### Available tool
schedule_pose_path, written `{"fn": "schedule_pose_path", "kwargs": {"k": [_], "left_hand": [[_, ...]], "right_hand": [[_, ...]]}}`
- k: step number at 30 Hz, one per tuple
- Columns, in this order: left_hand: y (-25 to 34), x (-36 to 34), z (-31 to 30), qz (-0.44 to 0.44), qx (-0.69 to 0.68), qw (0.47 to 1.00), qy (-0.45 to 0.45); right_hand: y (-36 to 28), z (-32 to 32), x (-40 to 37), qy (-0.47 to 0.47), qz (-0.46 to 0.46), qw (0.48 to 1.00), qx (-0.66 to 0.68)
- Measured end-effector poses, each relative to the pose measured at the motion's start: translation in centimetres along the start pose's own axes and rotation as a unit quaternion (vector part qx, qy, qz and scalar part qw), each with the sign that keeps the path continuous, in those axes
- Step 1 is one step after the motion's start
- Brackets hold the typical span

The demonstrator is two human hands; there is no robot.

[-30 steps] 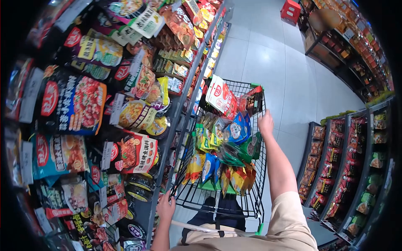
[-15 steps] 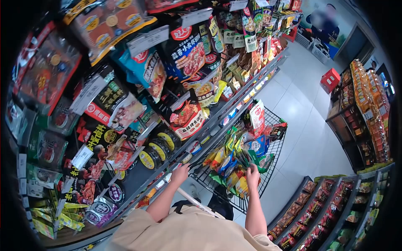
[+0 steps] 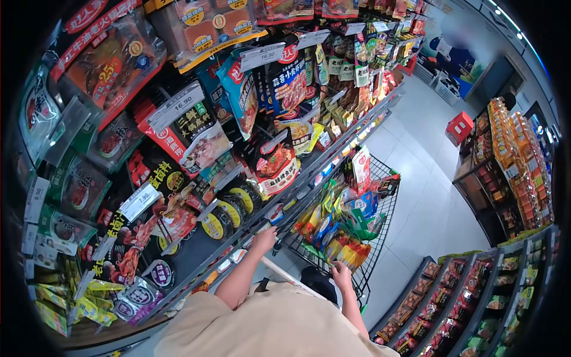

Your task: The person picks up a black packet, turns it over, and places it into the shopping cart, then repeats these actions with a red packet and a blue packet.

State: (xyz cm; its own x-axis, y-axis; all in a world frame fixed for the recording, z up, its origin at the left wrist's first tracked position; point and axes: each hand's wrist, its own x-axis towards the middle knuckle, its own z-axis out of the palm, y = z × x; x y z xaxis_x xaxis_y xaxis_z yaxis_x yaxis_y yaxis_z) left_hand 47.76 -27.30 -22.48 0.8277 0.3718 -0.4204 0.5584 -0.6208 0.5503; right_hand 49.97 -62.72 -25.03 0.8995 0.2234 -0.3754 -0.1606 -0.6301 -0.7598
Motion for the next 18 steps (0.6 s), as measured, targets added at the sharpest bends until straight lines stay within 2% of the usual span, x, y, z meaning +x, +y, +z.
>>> {"fn": "schedule_pose_path", "kwargs": {"k": [1, 6, 8, 12, 14, 18], "left_hand": [[0.0, 0.0, 0.0, -0.002, -0.011, 1.000, 0.002], [-0.6, 0.8, 0.2, -0.015, -0.040, 0.999, -0.004], [-1.7, 1.1, 0.6, 0.038, -0.071, 0.997, 0.013], [-2.2, 0.3, 0.0, 0.059, -0.082, 0.995, 0.026], [-2.9, -0.5, 0.6, 0.104, -0.081, 0.987, 0.095], [-2.9, -0.3, 1.2, 0.068, -0.120, 0.983, 0.124]], "right_hand": [[-0.1, -0.3, 0.1, -0.011, 0.021, 1.000, 0.015], [-0.6, -0.9, 1.1, -0.003, -0.004, 0.999, -0.034], [-0.7, -0.6, 1.4, 0.020, -0.027, 0.997, -0.073], [-1.1, -0.4, 2.2, 0.050, -0.059, 0.993, -0.090], [-1.1, -0.9, 3.1, 0.044, -0.071, 0.994, -0.067], [-0.3, -1.0, 5.3, 0.045, -0.061, 0.994, -0.081]]}}
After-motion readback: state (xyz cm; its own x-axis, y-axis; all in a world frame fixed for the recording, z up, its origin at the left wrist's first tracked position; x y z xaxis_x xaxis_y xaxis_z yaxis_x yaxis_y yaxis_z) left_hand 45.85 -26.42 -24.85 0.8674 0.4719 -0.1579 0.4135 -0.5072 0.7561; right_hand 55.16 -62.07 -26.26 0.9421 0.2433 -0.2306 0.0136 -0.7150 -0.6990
